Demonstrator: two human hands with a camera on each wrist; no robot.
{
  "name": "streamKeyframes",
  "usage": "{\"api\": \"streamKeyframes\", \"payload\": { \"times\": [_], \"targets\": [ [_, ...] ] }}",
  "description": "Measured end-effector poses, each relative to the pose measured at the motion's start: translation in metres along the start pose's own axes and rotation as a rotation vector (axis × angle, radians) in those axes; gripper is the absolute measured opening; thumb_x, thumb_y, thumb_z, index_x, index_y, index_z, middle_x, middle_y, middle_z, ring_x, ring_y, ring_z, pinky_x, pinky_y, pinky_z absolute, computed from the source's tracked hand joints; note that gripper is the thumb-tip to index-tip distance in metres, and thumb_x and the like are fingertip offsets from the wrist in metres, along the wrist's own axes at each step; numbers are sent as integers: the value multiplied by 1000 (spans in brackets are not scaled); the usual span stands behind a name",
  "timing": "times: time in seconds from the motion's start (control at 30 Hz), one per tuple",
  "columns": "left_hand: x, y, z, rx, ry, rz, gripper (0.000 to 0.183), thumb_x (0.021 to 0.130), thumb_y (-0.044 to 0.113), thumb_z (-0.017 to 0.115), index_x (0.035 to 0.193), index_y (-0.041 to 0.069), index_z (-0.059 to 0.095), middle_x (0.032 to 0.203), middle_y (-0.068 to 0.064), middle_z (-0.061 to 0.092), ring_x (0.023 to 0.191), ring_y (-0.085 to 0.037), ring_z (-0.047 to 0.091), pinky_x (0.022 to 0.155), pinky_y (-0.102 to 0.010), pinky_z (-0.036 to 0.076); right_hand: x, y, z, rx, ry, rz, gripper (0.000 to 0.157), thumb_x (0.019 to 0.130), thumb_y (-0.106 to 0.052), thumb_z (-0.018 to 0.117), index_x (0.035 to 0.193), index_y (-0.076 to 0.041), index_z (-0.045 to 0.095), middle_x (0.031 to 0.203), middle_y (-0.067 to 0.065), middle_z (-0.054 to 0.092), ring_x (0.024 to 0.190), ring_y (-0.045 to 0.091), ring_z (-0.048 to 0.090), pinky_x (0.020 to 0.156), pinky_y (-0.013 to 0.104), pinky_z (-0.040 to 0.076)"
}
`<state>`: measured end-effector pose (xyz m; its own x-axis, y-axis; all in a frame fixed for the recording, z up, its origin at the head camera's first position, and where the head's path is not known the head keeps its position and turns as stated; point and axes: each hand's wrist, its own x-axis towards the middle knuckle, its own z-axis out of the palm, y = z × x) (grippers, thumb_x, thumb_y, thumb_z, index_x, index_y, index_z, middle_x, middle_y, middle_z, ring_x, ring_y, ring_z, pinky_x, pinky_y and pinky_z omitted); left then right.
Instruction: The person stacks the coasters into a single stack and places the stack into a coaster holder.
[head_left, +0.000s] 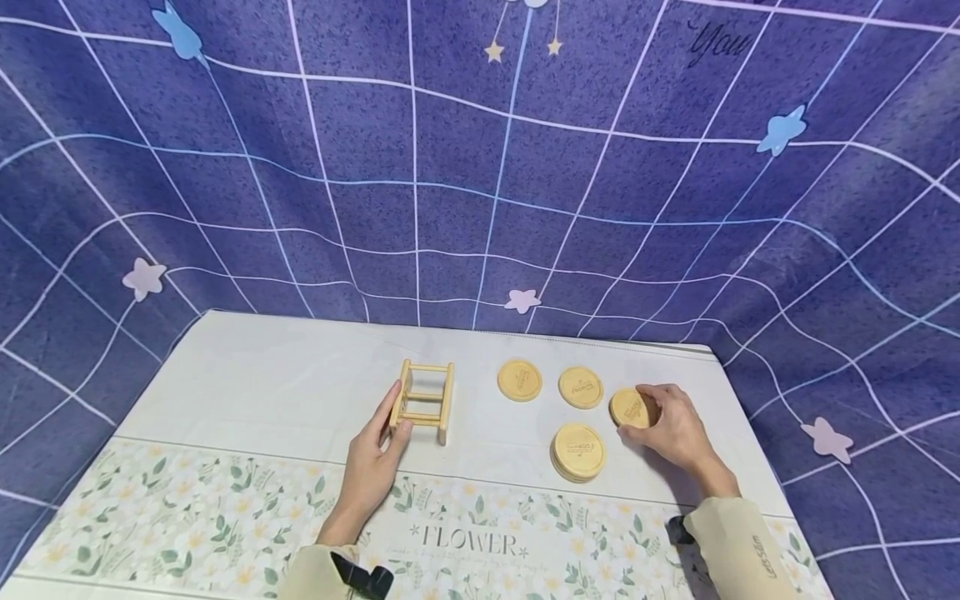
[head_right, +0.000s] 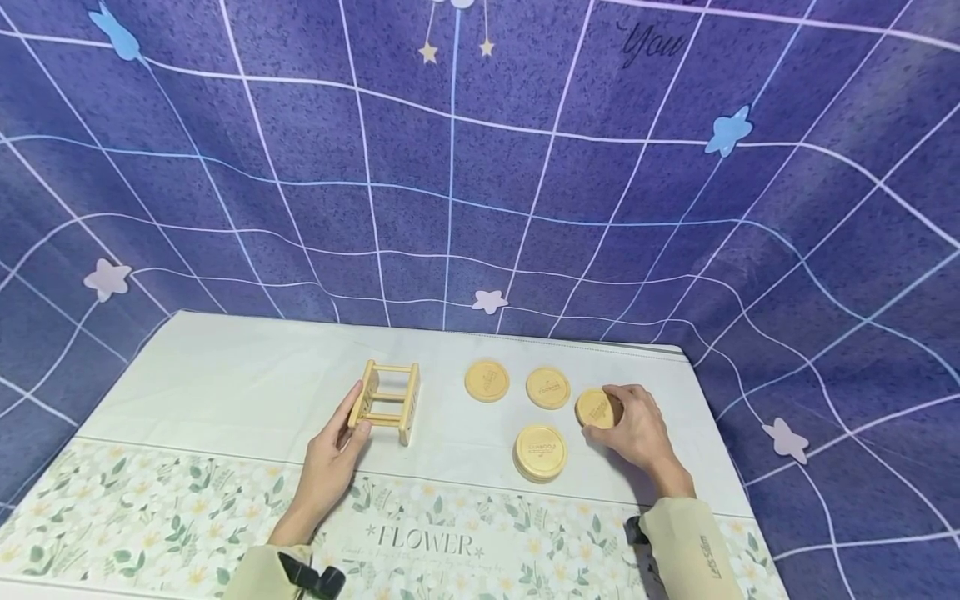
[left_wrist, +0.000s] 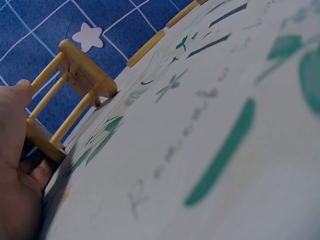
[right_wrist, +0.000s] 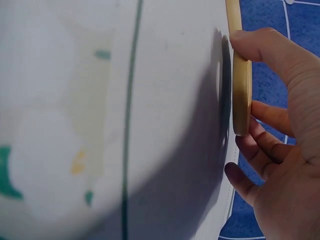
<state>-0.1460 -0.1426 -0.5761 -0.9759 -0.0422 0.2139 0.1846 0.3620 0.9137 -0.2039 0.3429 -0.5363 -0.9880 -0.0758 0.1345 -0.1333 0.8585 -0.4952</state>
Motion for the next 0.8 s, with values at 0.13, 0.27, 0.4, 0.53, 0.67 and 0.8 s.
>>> {"api": "streamKeyframes", "payload": {
  "times": [0.13,0.27,0.4,0.53,0.67,0.8],
  "targets": [
    [0,0,0,-2,1,2,66,116,29,62,176,28,34,177,-3,39,161,-28,43,123,-6,31,-3,0,-2,10,10,-7,80,78,-23,100,142,11,66,134,31,63,123,49,61,106,64,55],
    [0,0,0,-2,1,4,66,117,29,62,177,29,34,177,-3,39,161,-28,42,124,-7,30,-5,-2,-4,9,14,-12,81,78,-23,100,142,10,66,135,31,62,124,49,61,107,65,55],
    [0,0,0,-1,6,8,66,116,29,62,176,27,35,177,-4,39,161,-28,43,124,-7,31,-7,-4,-6,12,22,-27,80,77,-21,101,142,10,66,134,31,63,123,49,61,107,66,55],
    [0,0,0,3,13,19,66,116,27,62,176,25,36,177,-5,39,160,-30,43,123,-7,31,-7,-7,-7,12,26,-44,78,76,-19,100,141,10,67,133,32,63,124,50,61,107,67,55],
    [0,0,0,1,8,11,66,116,28,62,176,27,35,177,-4,39,161,-28,43,124,-7,31,-8,-10,-9,10,24,-51,77,76,-18,100,140,9,67,133,32,63,124,50,61,107,68,55],
    [0,0,0,0,6,8,66,116,29,62,176,25,35,178,-3,39,161,-28,42,124,-7,31,-9,-12,-9,8,31,-66,77,75,-18,101,139,9,68,132,31,63,123,51,61,107,68,55]
  ]
}}
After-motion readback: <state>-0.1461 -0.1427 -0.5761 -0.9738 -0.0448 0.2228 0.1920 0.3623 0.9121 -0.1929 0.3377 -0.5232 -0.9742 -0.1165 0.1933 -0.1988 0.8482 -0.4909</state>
